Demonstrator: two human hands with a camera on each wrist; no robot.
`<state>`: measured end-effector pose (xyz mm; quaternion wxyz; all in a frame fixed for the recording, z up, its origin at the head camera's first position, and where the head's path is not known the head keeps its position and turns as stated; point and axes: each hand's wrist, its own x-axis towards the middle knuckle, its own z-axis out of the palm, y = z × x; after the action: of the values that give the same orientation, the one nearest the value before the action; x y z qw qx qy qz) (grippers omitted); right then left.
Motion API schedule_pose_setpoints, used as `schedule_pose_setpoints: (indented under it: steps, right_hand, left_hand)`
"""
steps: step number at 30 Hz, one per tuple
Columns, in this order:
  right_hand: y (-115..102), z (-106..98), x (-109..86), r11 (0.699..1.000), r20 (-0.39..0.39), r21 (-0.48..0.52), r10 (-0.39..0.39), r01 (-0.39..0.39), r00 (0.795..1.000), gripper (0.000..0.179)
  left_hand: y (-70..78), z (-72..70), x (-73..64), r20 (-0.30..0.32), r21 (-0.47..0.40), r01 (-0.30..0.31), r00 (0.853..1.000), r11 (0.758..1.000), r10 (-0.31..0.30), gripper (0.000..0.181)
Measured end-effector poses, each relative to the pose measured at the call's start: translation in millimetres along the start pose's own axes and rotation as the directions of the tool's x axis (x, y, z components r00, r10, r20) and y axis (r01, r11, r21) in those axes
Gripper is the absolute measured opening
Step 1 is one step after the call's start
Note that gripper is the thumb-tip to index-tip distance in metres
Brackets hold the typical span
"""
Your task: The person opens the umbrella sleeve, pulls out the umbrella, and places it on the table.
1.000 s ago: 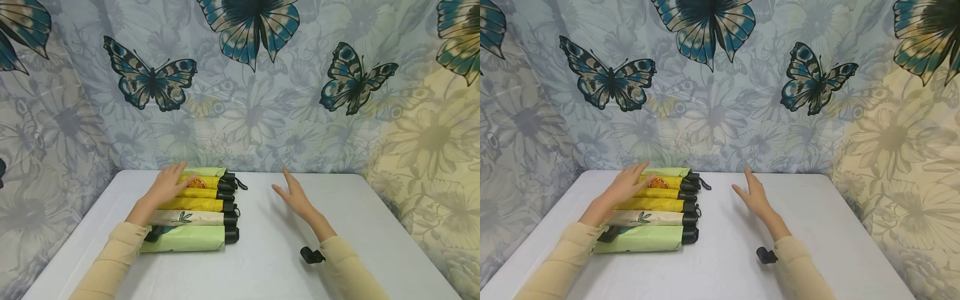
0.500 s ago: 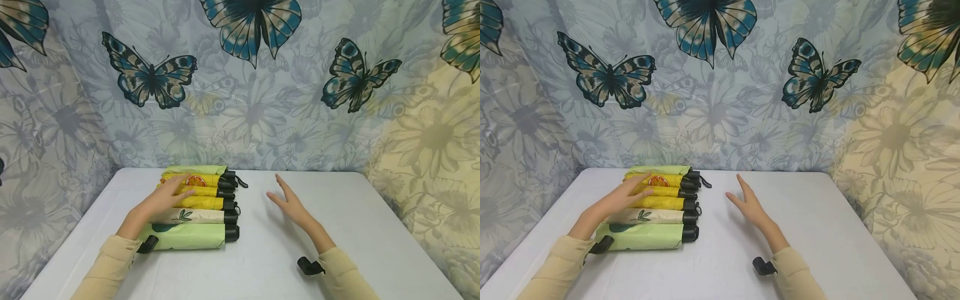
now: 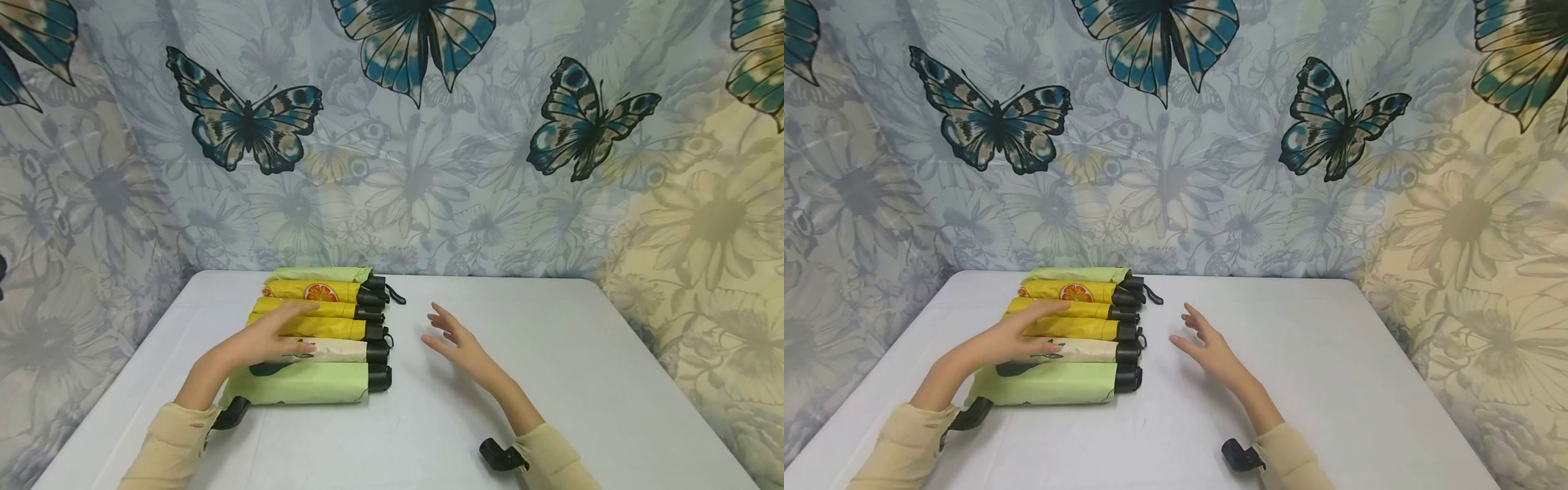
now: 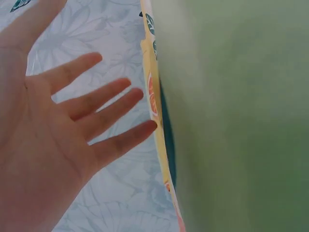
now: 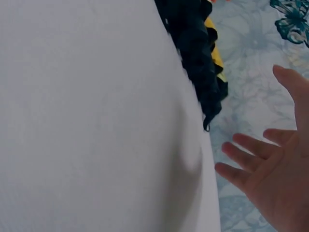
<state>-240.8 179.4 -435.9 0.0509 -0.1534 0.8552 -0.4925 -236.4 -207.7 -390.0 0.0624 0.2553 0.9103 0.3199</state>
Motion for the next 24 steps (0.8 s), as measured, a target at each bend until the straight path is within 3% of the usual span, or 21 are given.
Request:
schedule_pose_setpoints:
  steps: [7,17,24]
  right_hand:
    - [-2.4,11.9,-5.3,0.998,0.052,0.027,-0.065,0.063,0.997,0.067]
    - [-16.0,26.7,-11.2,0.970,0.126,0.191,-0.175,0.150,0.976,0.057]
    - [-16.1,37.5,-14.7,0.956,0.155,0.257,-0.188,0.144,0.970,0.051]
  left_hand:
    - [-1.5,-0.1,-10.6,0.064,-0.061,0.008,0.998,0.998,-0.004,0.071]
    - [-13.7,-4.5,-18.4,0.128,-0.133,-0.104,0.984,0.986,0.121,0.052]
    - [-12.7,-8.2,-24.6,0.242,-0.214,-0.049,0.965,0.976,0.102,0.052]
